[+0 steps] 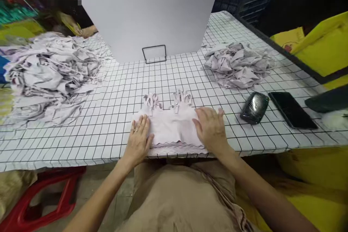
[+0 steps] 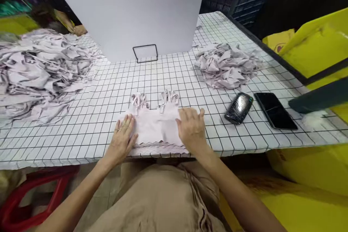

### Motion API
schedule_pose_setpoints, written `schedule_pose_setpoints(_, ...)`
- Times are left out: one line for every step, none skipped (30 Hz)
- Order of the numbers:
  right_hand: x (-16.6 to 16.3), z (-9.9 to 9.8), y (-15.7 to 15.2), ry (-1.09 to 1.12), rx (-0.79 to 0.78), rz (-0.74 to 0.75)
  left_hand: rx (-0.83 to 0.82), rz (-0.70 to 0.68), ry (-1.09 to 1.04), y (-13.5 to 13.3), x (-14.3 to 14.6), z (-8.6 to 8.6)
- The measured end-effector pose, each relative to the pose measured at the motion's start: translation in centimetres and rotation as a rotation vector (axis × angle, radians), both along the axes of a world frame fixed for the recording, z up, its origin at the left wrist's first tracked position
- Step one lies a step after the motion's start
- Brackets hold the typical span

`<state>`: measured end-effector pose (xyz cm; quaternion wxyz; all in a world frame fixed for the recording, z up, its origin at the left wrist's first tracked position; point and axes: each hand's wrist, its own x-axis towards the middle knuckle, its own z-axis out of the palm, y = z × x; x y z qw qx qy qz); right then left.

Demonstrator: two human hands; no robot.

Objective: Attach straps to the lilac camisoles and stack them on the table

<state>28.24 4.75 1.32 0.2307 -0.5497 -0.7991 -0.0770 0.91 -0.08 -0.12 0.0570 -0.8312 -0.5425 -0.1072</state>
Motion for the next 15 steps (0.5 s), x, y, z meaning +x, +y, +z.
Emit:
schedule_pose_setpoints(-1.7, -0.1, -0.7, -0.014, -0.014, 0.074, 0.0, -0.016, 0.002, 0.0, 0.8, -0.1)
schedule_pose_setpoints(-3.1, -0.2, -1.3, -0.027, -0.036, 0.136, 0.001, -0.028, 0.005, 0.0, 1.5, -0.3)
schedule_pose_setpoints(-4.2, -0.5, -1.9, -0.042, -0.072, 0.194, 0.004, -0.037, 0.008, 0.0, 2.0, -0.4)
schedule_pose_setpoints(-4.7, -0.8, -2.3, -0.058, -0.121, 0.242, 0.002, -0.047, 0.017, 0.1, 2.2, -0.5)
schedule_pose_setpoints(-4.9, -1.2, -2.7, -0.072, -0.177, 0.265, 0.014, -0.053, 0.021, 0.2, 2.2, -0.5)
schedule_pose_setpoints(-4.5, -1.6, -2.9, -0.084, -0.232, 0.261, 0.035, -0.055, 0.019, 0.2, 1.9, -0.6)
schedule_pose_setpoints(-3.7, -1.8, -3.1, -0.091, -0.283, 0.241, 0.061, -0.05, 0.007, 0.3, 1.3, -0.6)
schedule_pose_setpoints(-2.6, -1.9, -3.2, -0.095, -0.328, 0.222, 0.086, -0.054, -0.013, 0.3, 0.5, -0.7)
schedule_pose_setpoints(-1.3, -1.9, -3.1, -0.095, -0.371, 0.216, 0.095, -0.054, -0.034, 0.3, -0.5, -0.9)
schedule_pose_setpoints(0.0, -1.7, -2.9, -0.087, -0.407, 0.218, 0.093, -0.06, -0.06, 0.2, -1.6, -1.2)
schedule_pose_setpoints(1.4, -1.3, -2.4, -0.07, -0.433, 0.218, 0.092, -0.057, -0.1, 0.2, -2.8, -1.7)
schedule_pose_setpoints(2.8, -0.8, -1.7, -0.04, -0.444, 0.204, 0.079, -0.034, -0.147, 0.1, -3.9, -2.2)
schedule_pose_setpoints(4.1, -0.1, -0.5, 0.002, -0.436, 0.176, 0.044, 0.017, -0.193, 0.0, -4.9, -2.9)
schedule_pose_setpoints(5.3, 0.8, 1.0, 0.053, -0.409, 0.134, 0.062, 0.102, -0.264, -0.1, -5.8, -3.6)
schedule_pose_setpoints(6.6, 1.9, 3.0, 0.109, -0.365, 0.062, 0.104, 0.182, -0.327, -0.2, -6.6, -4.3)
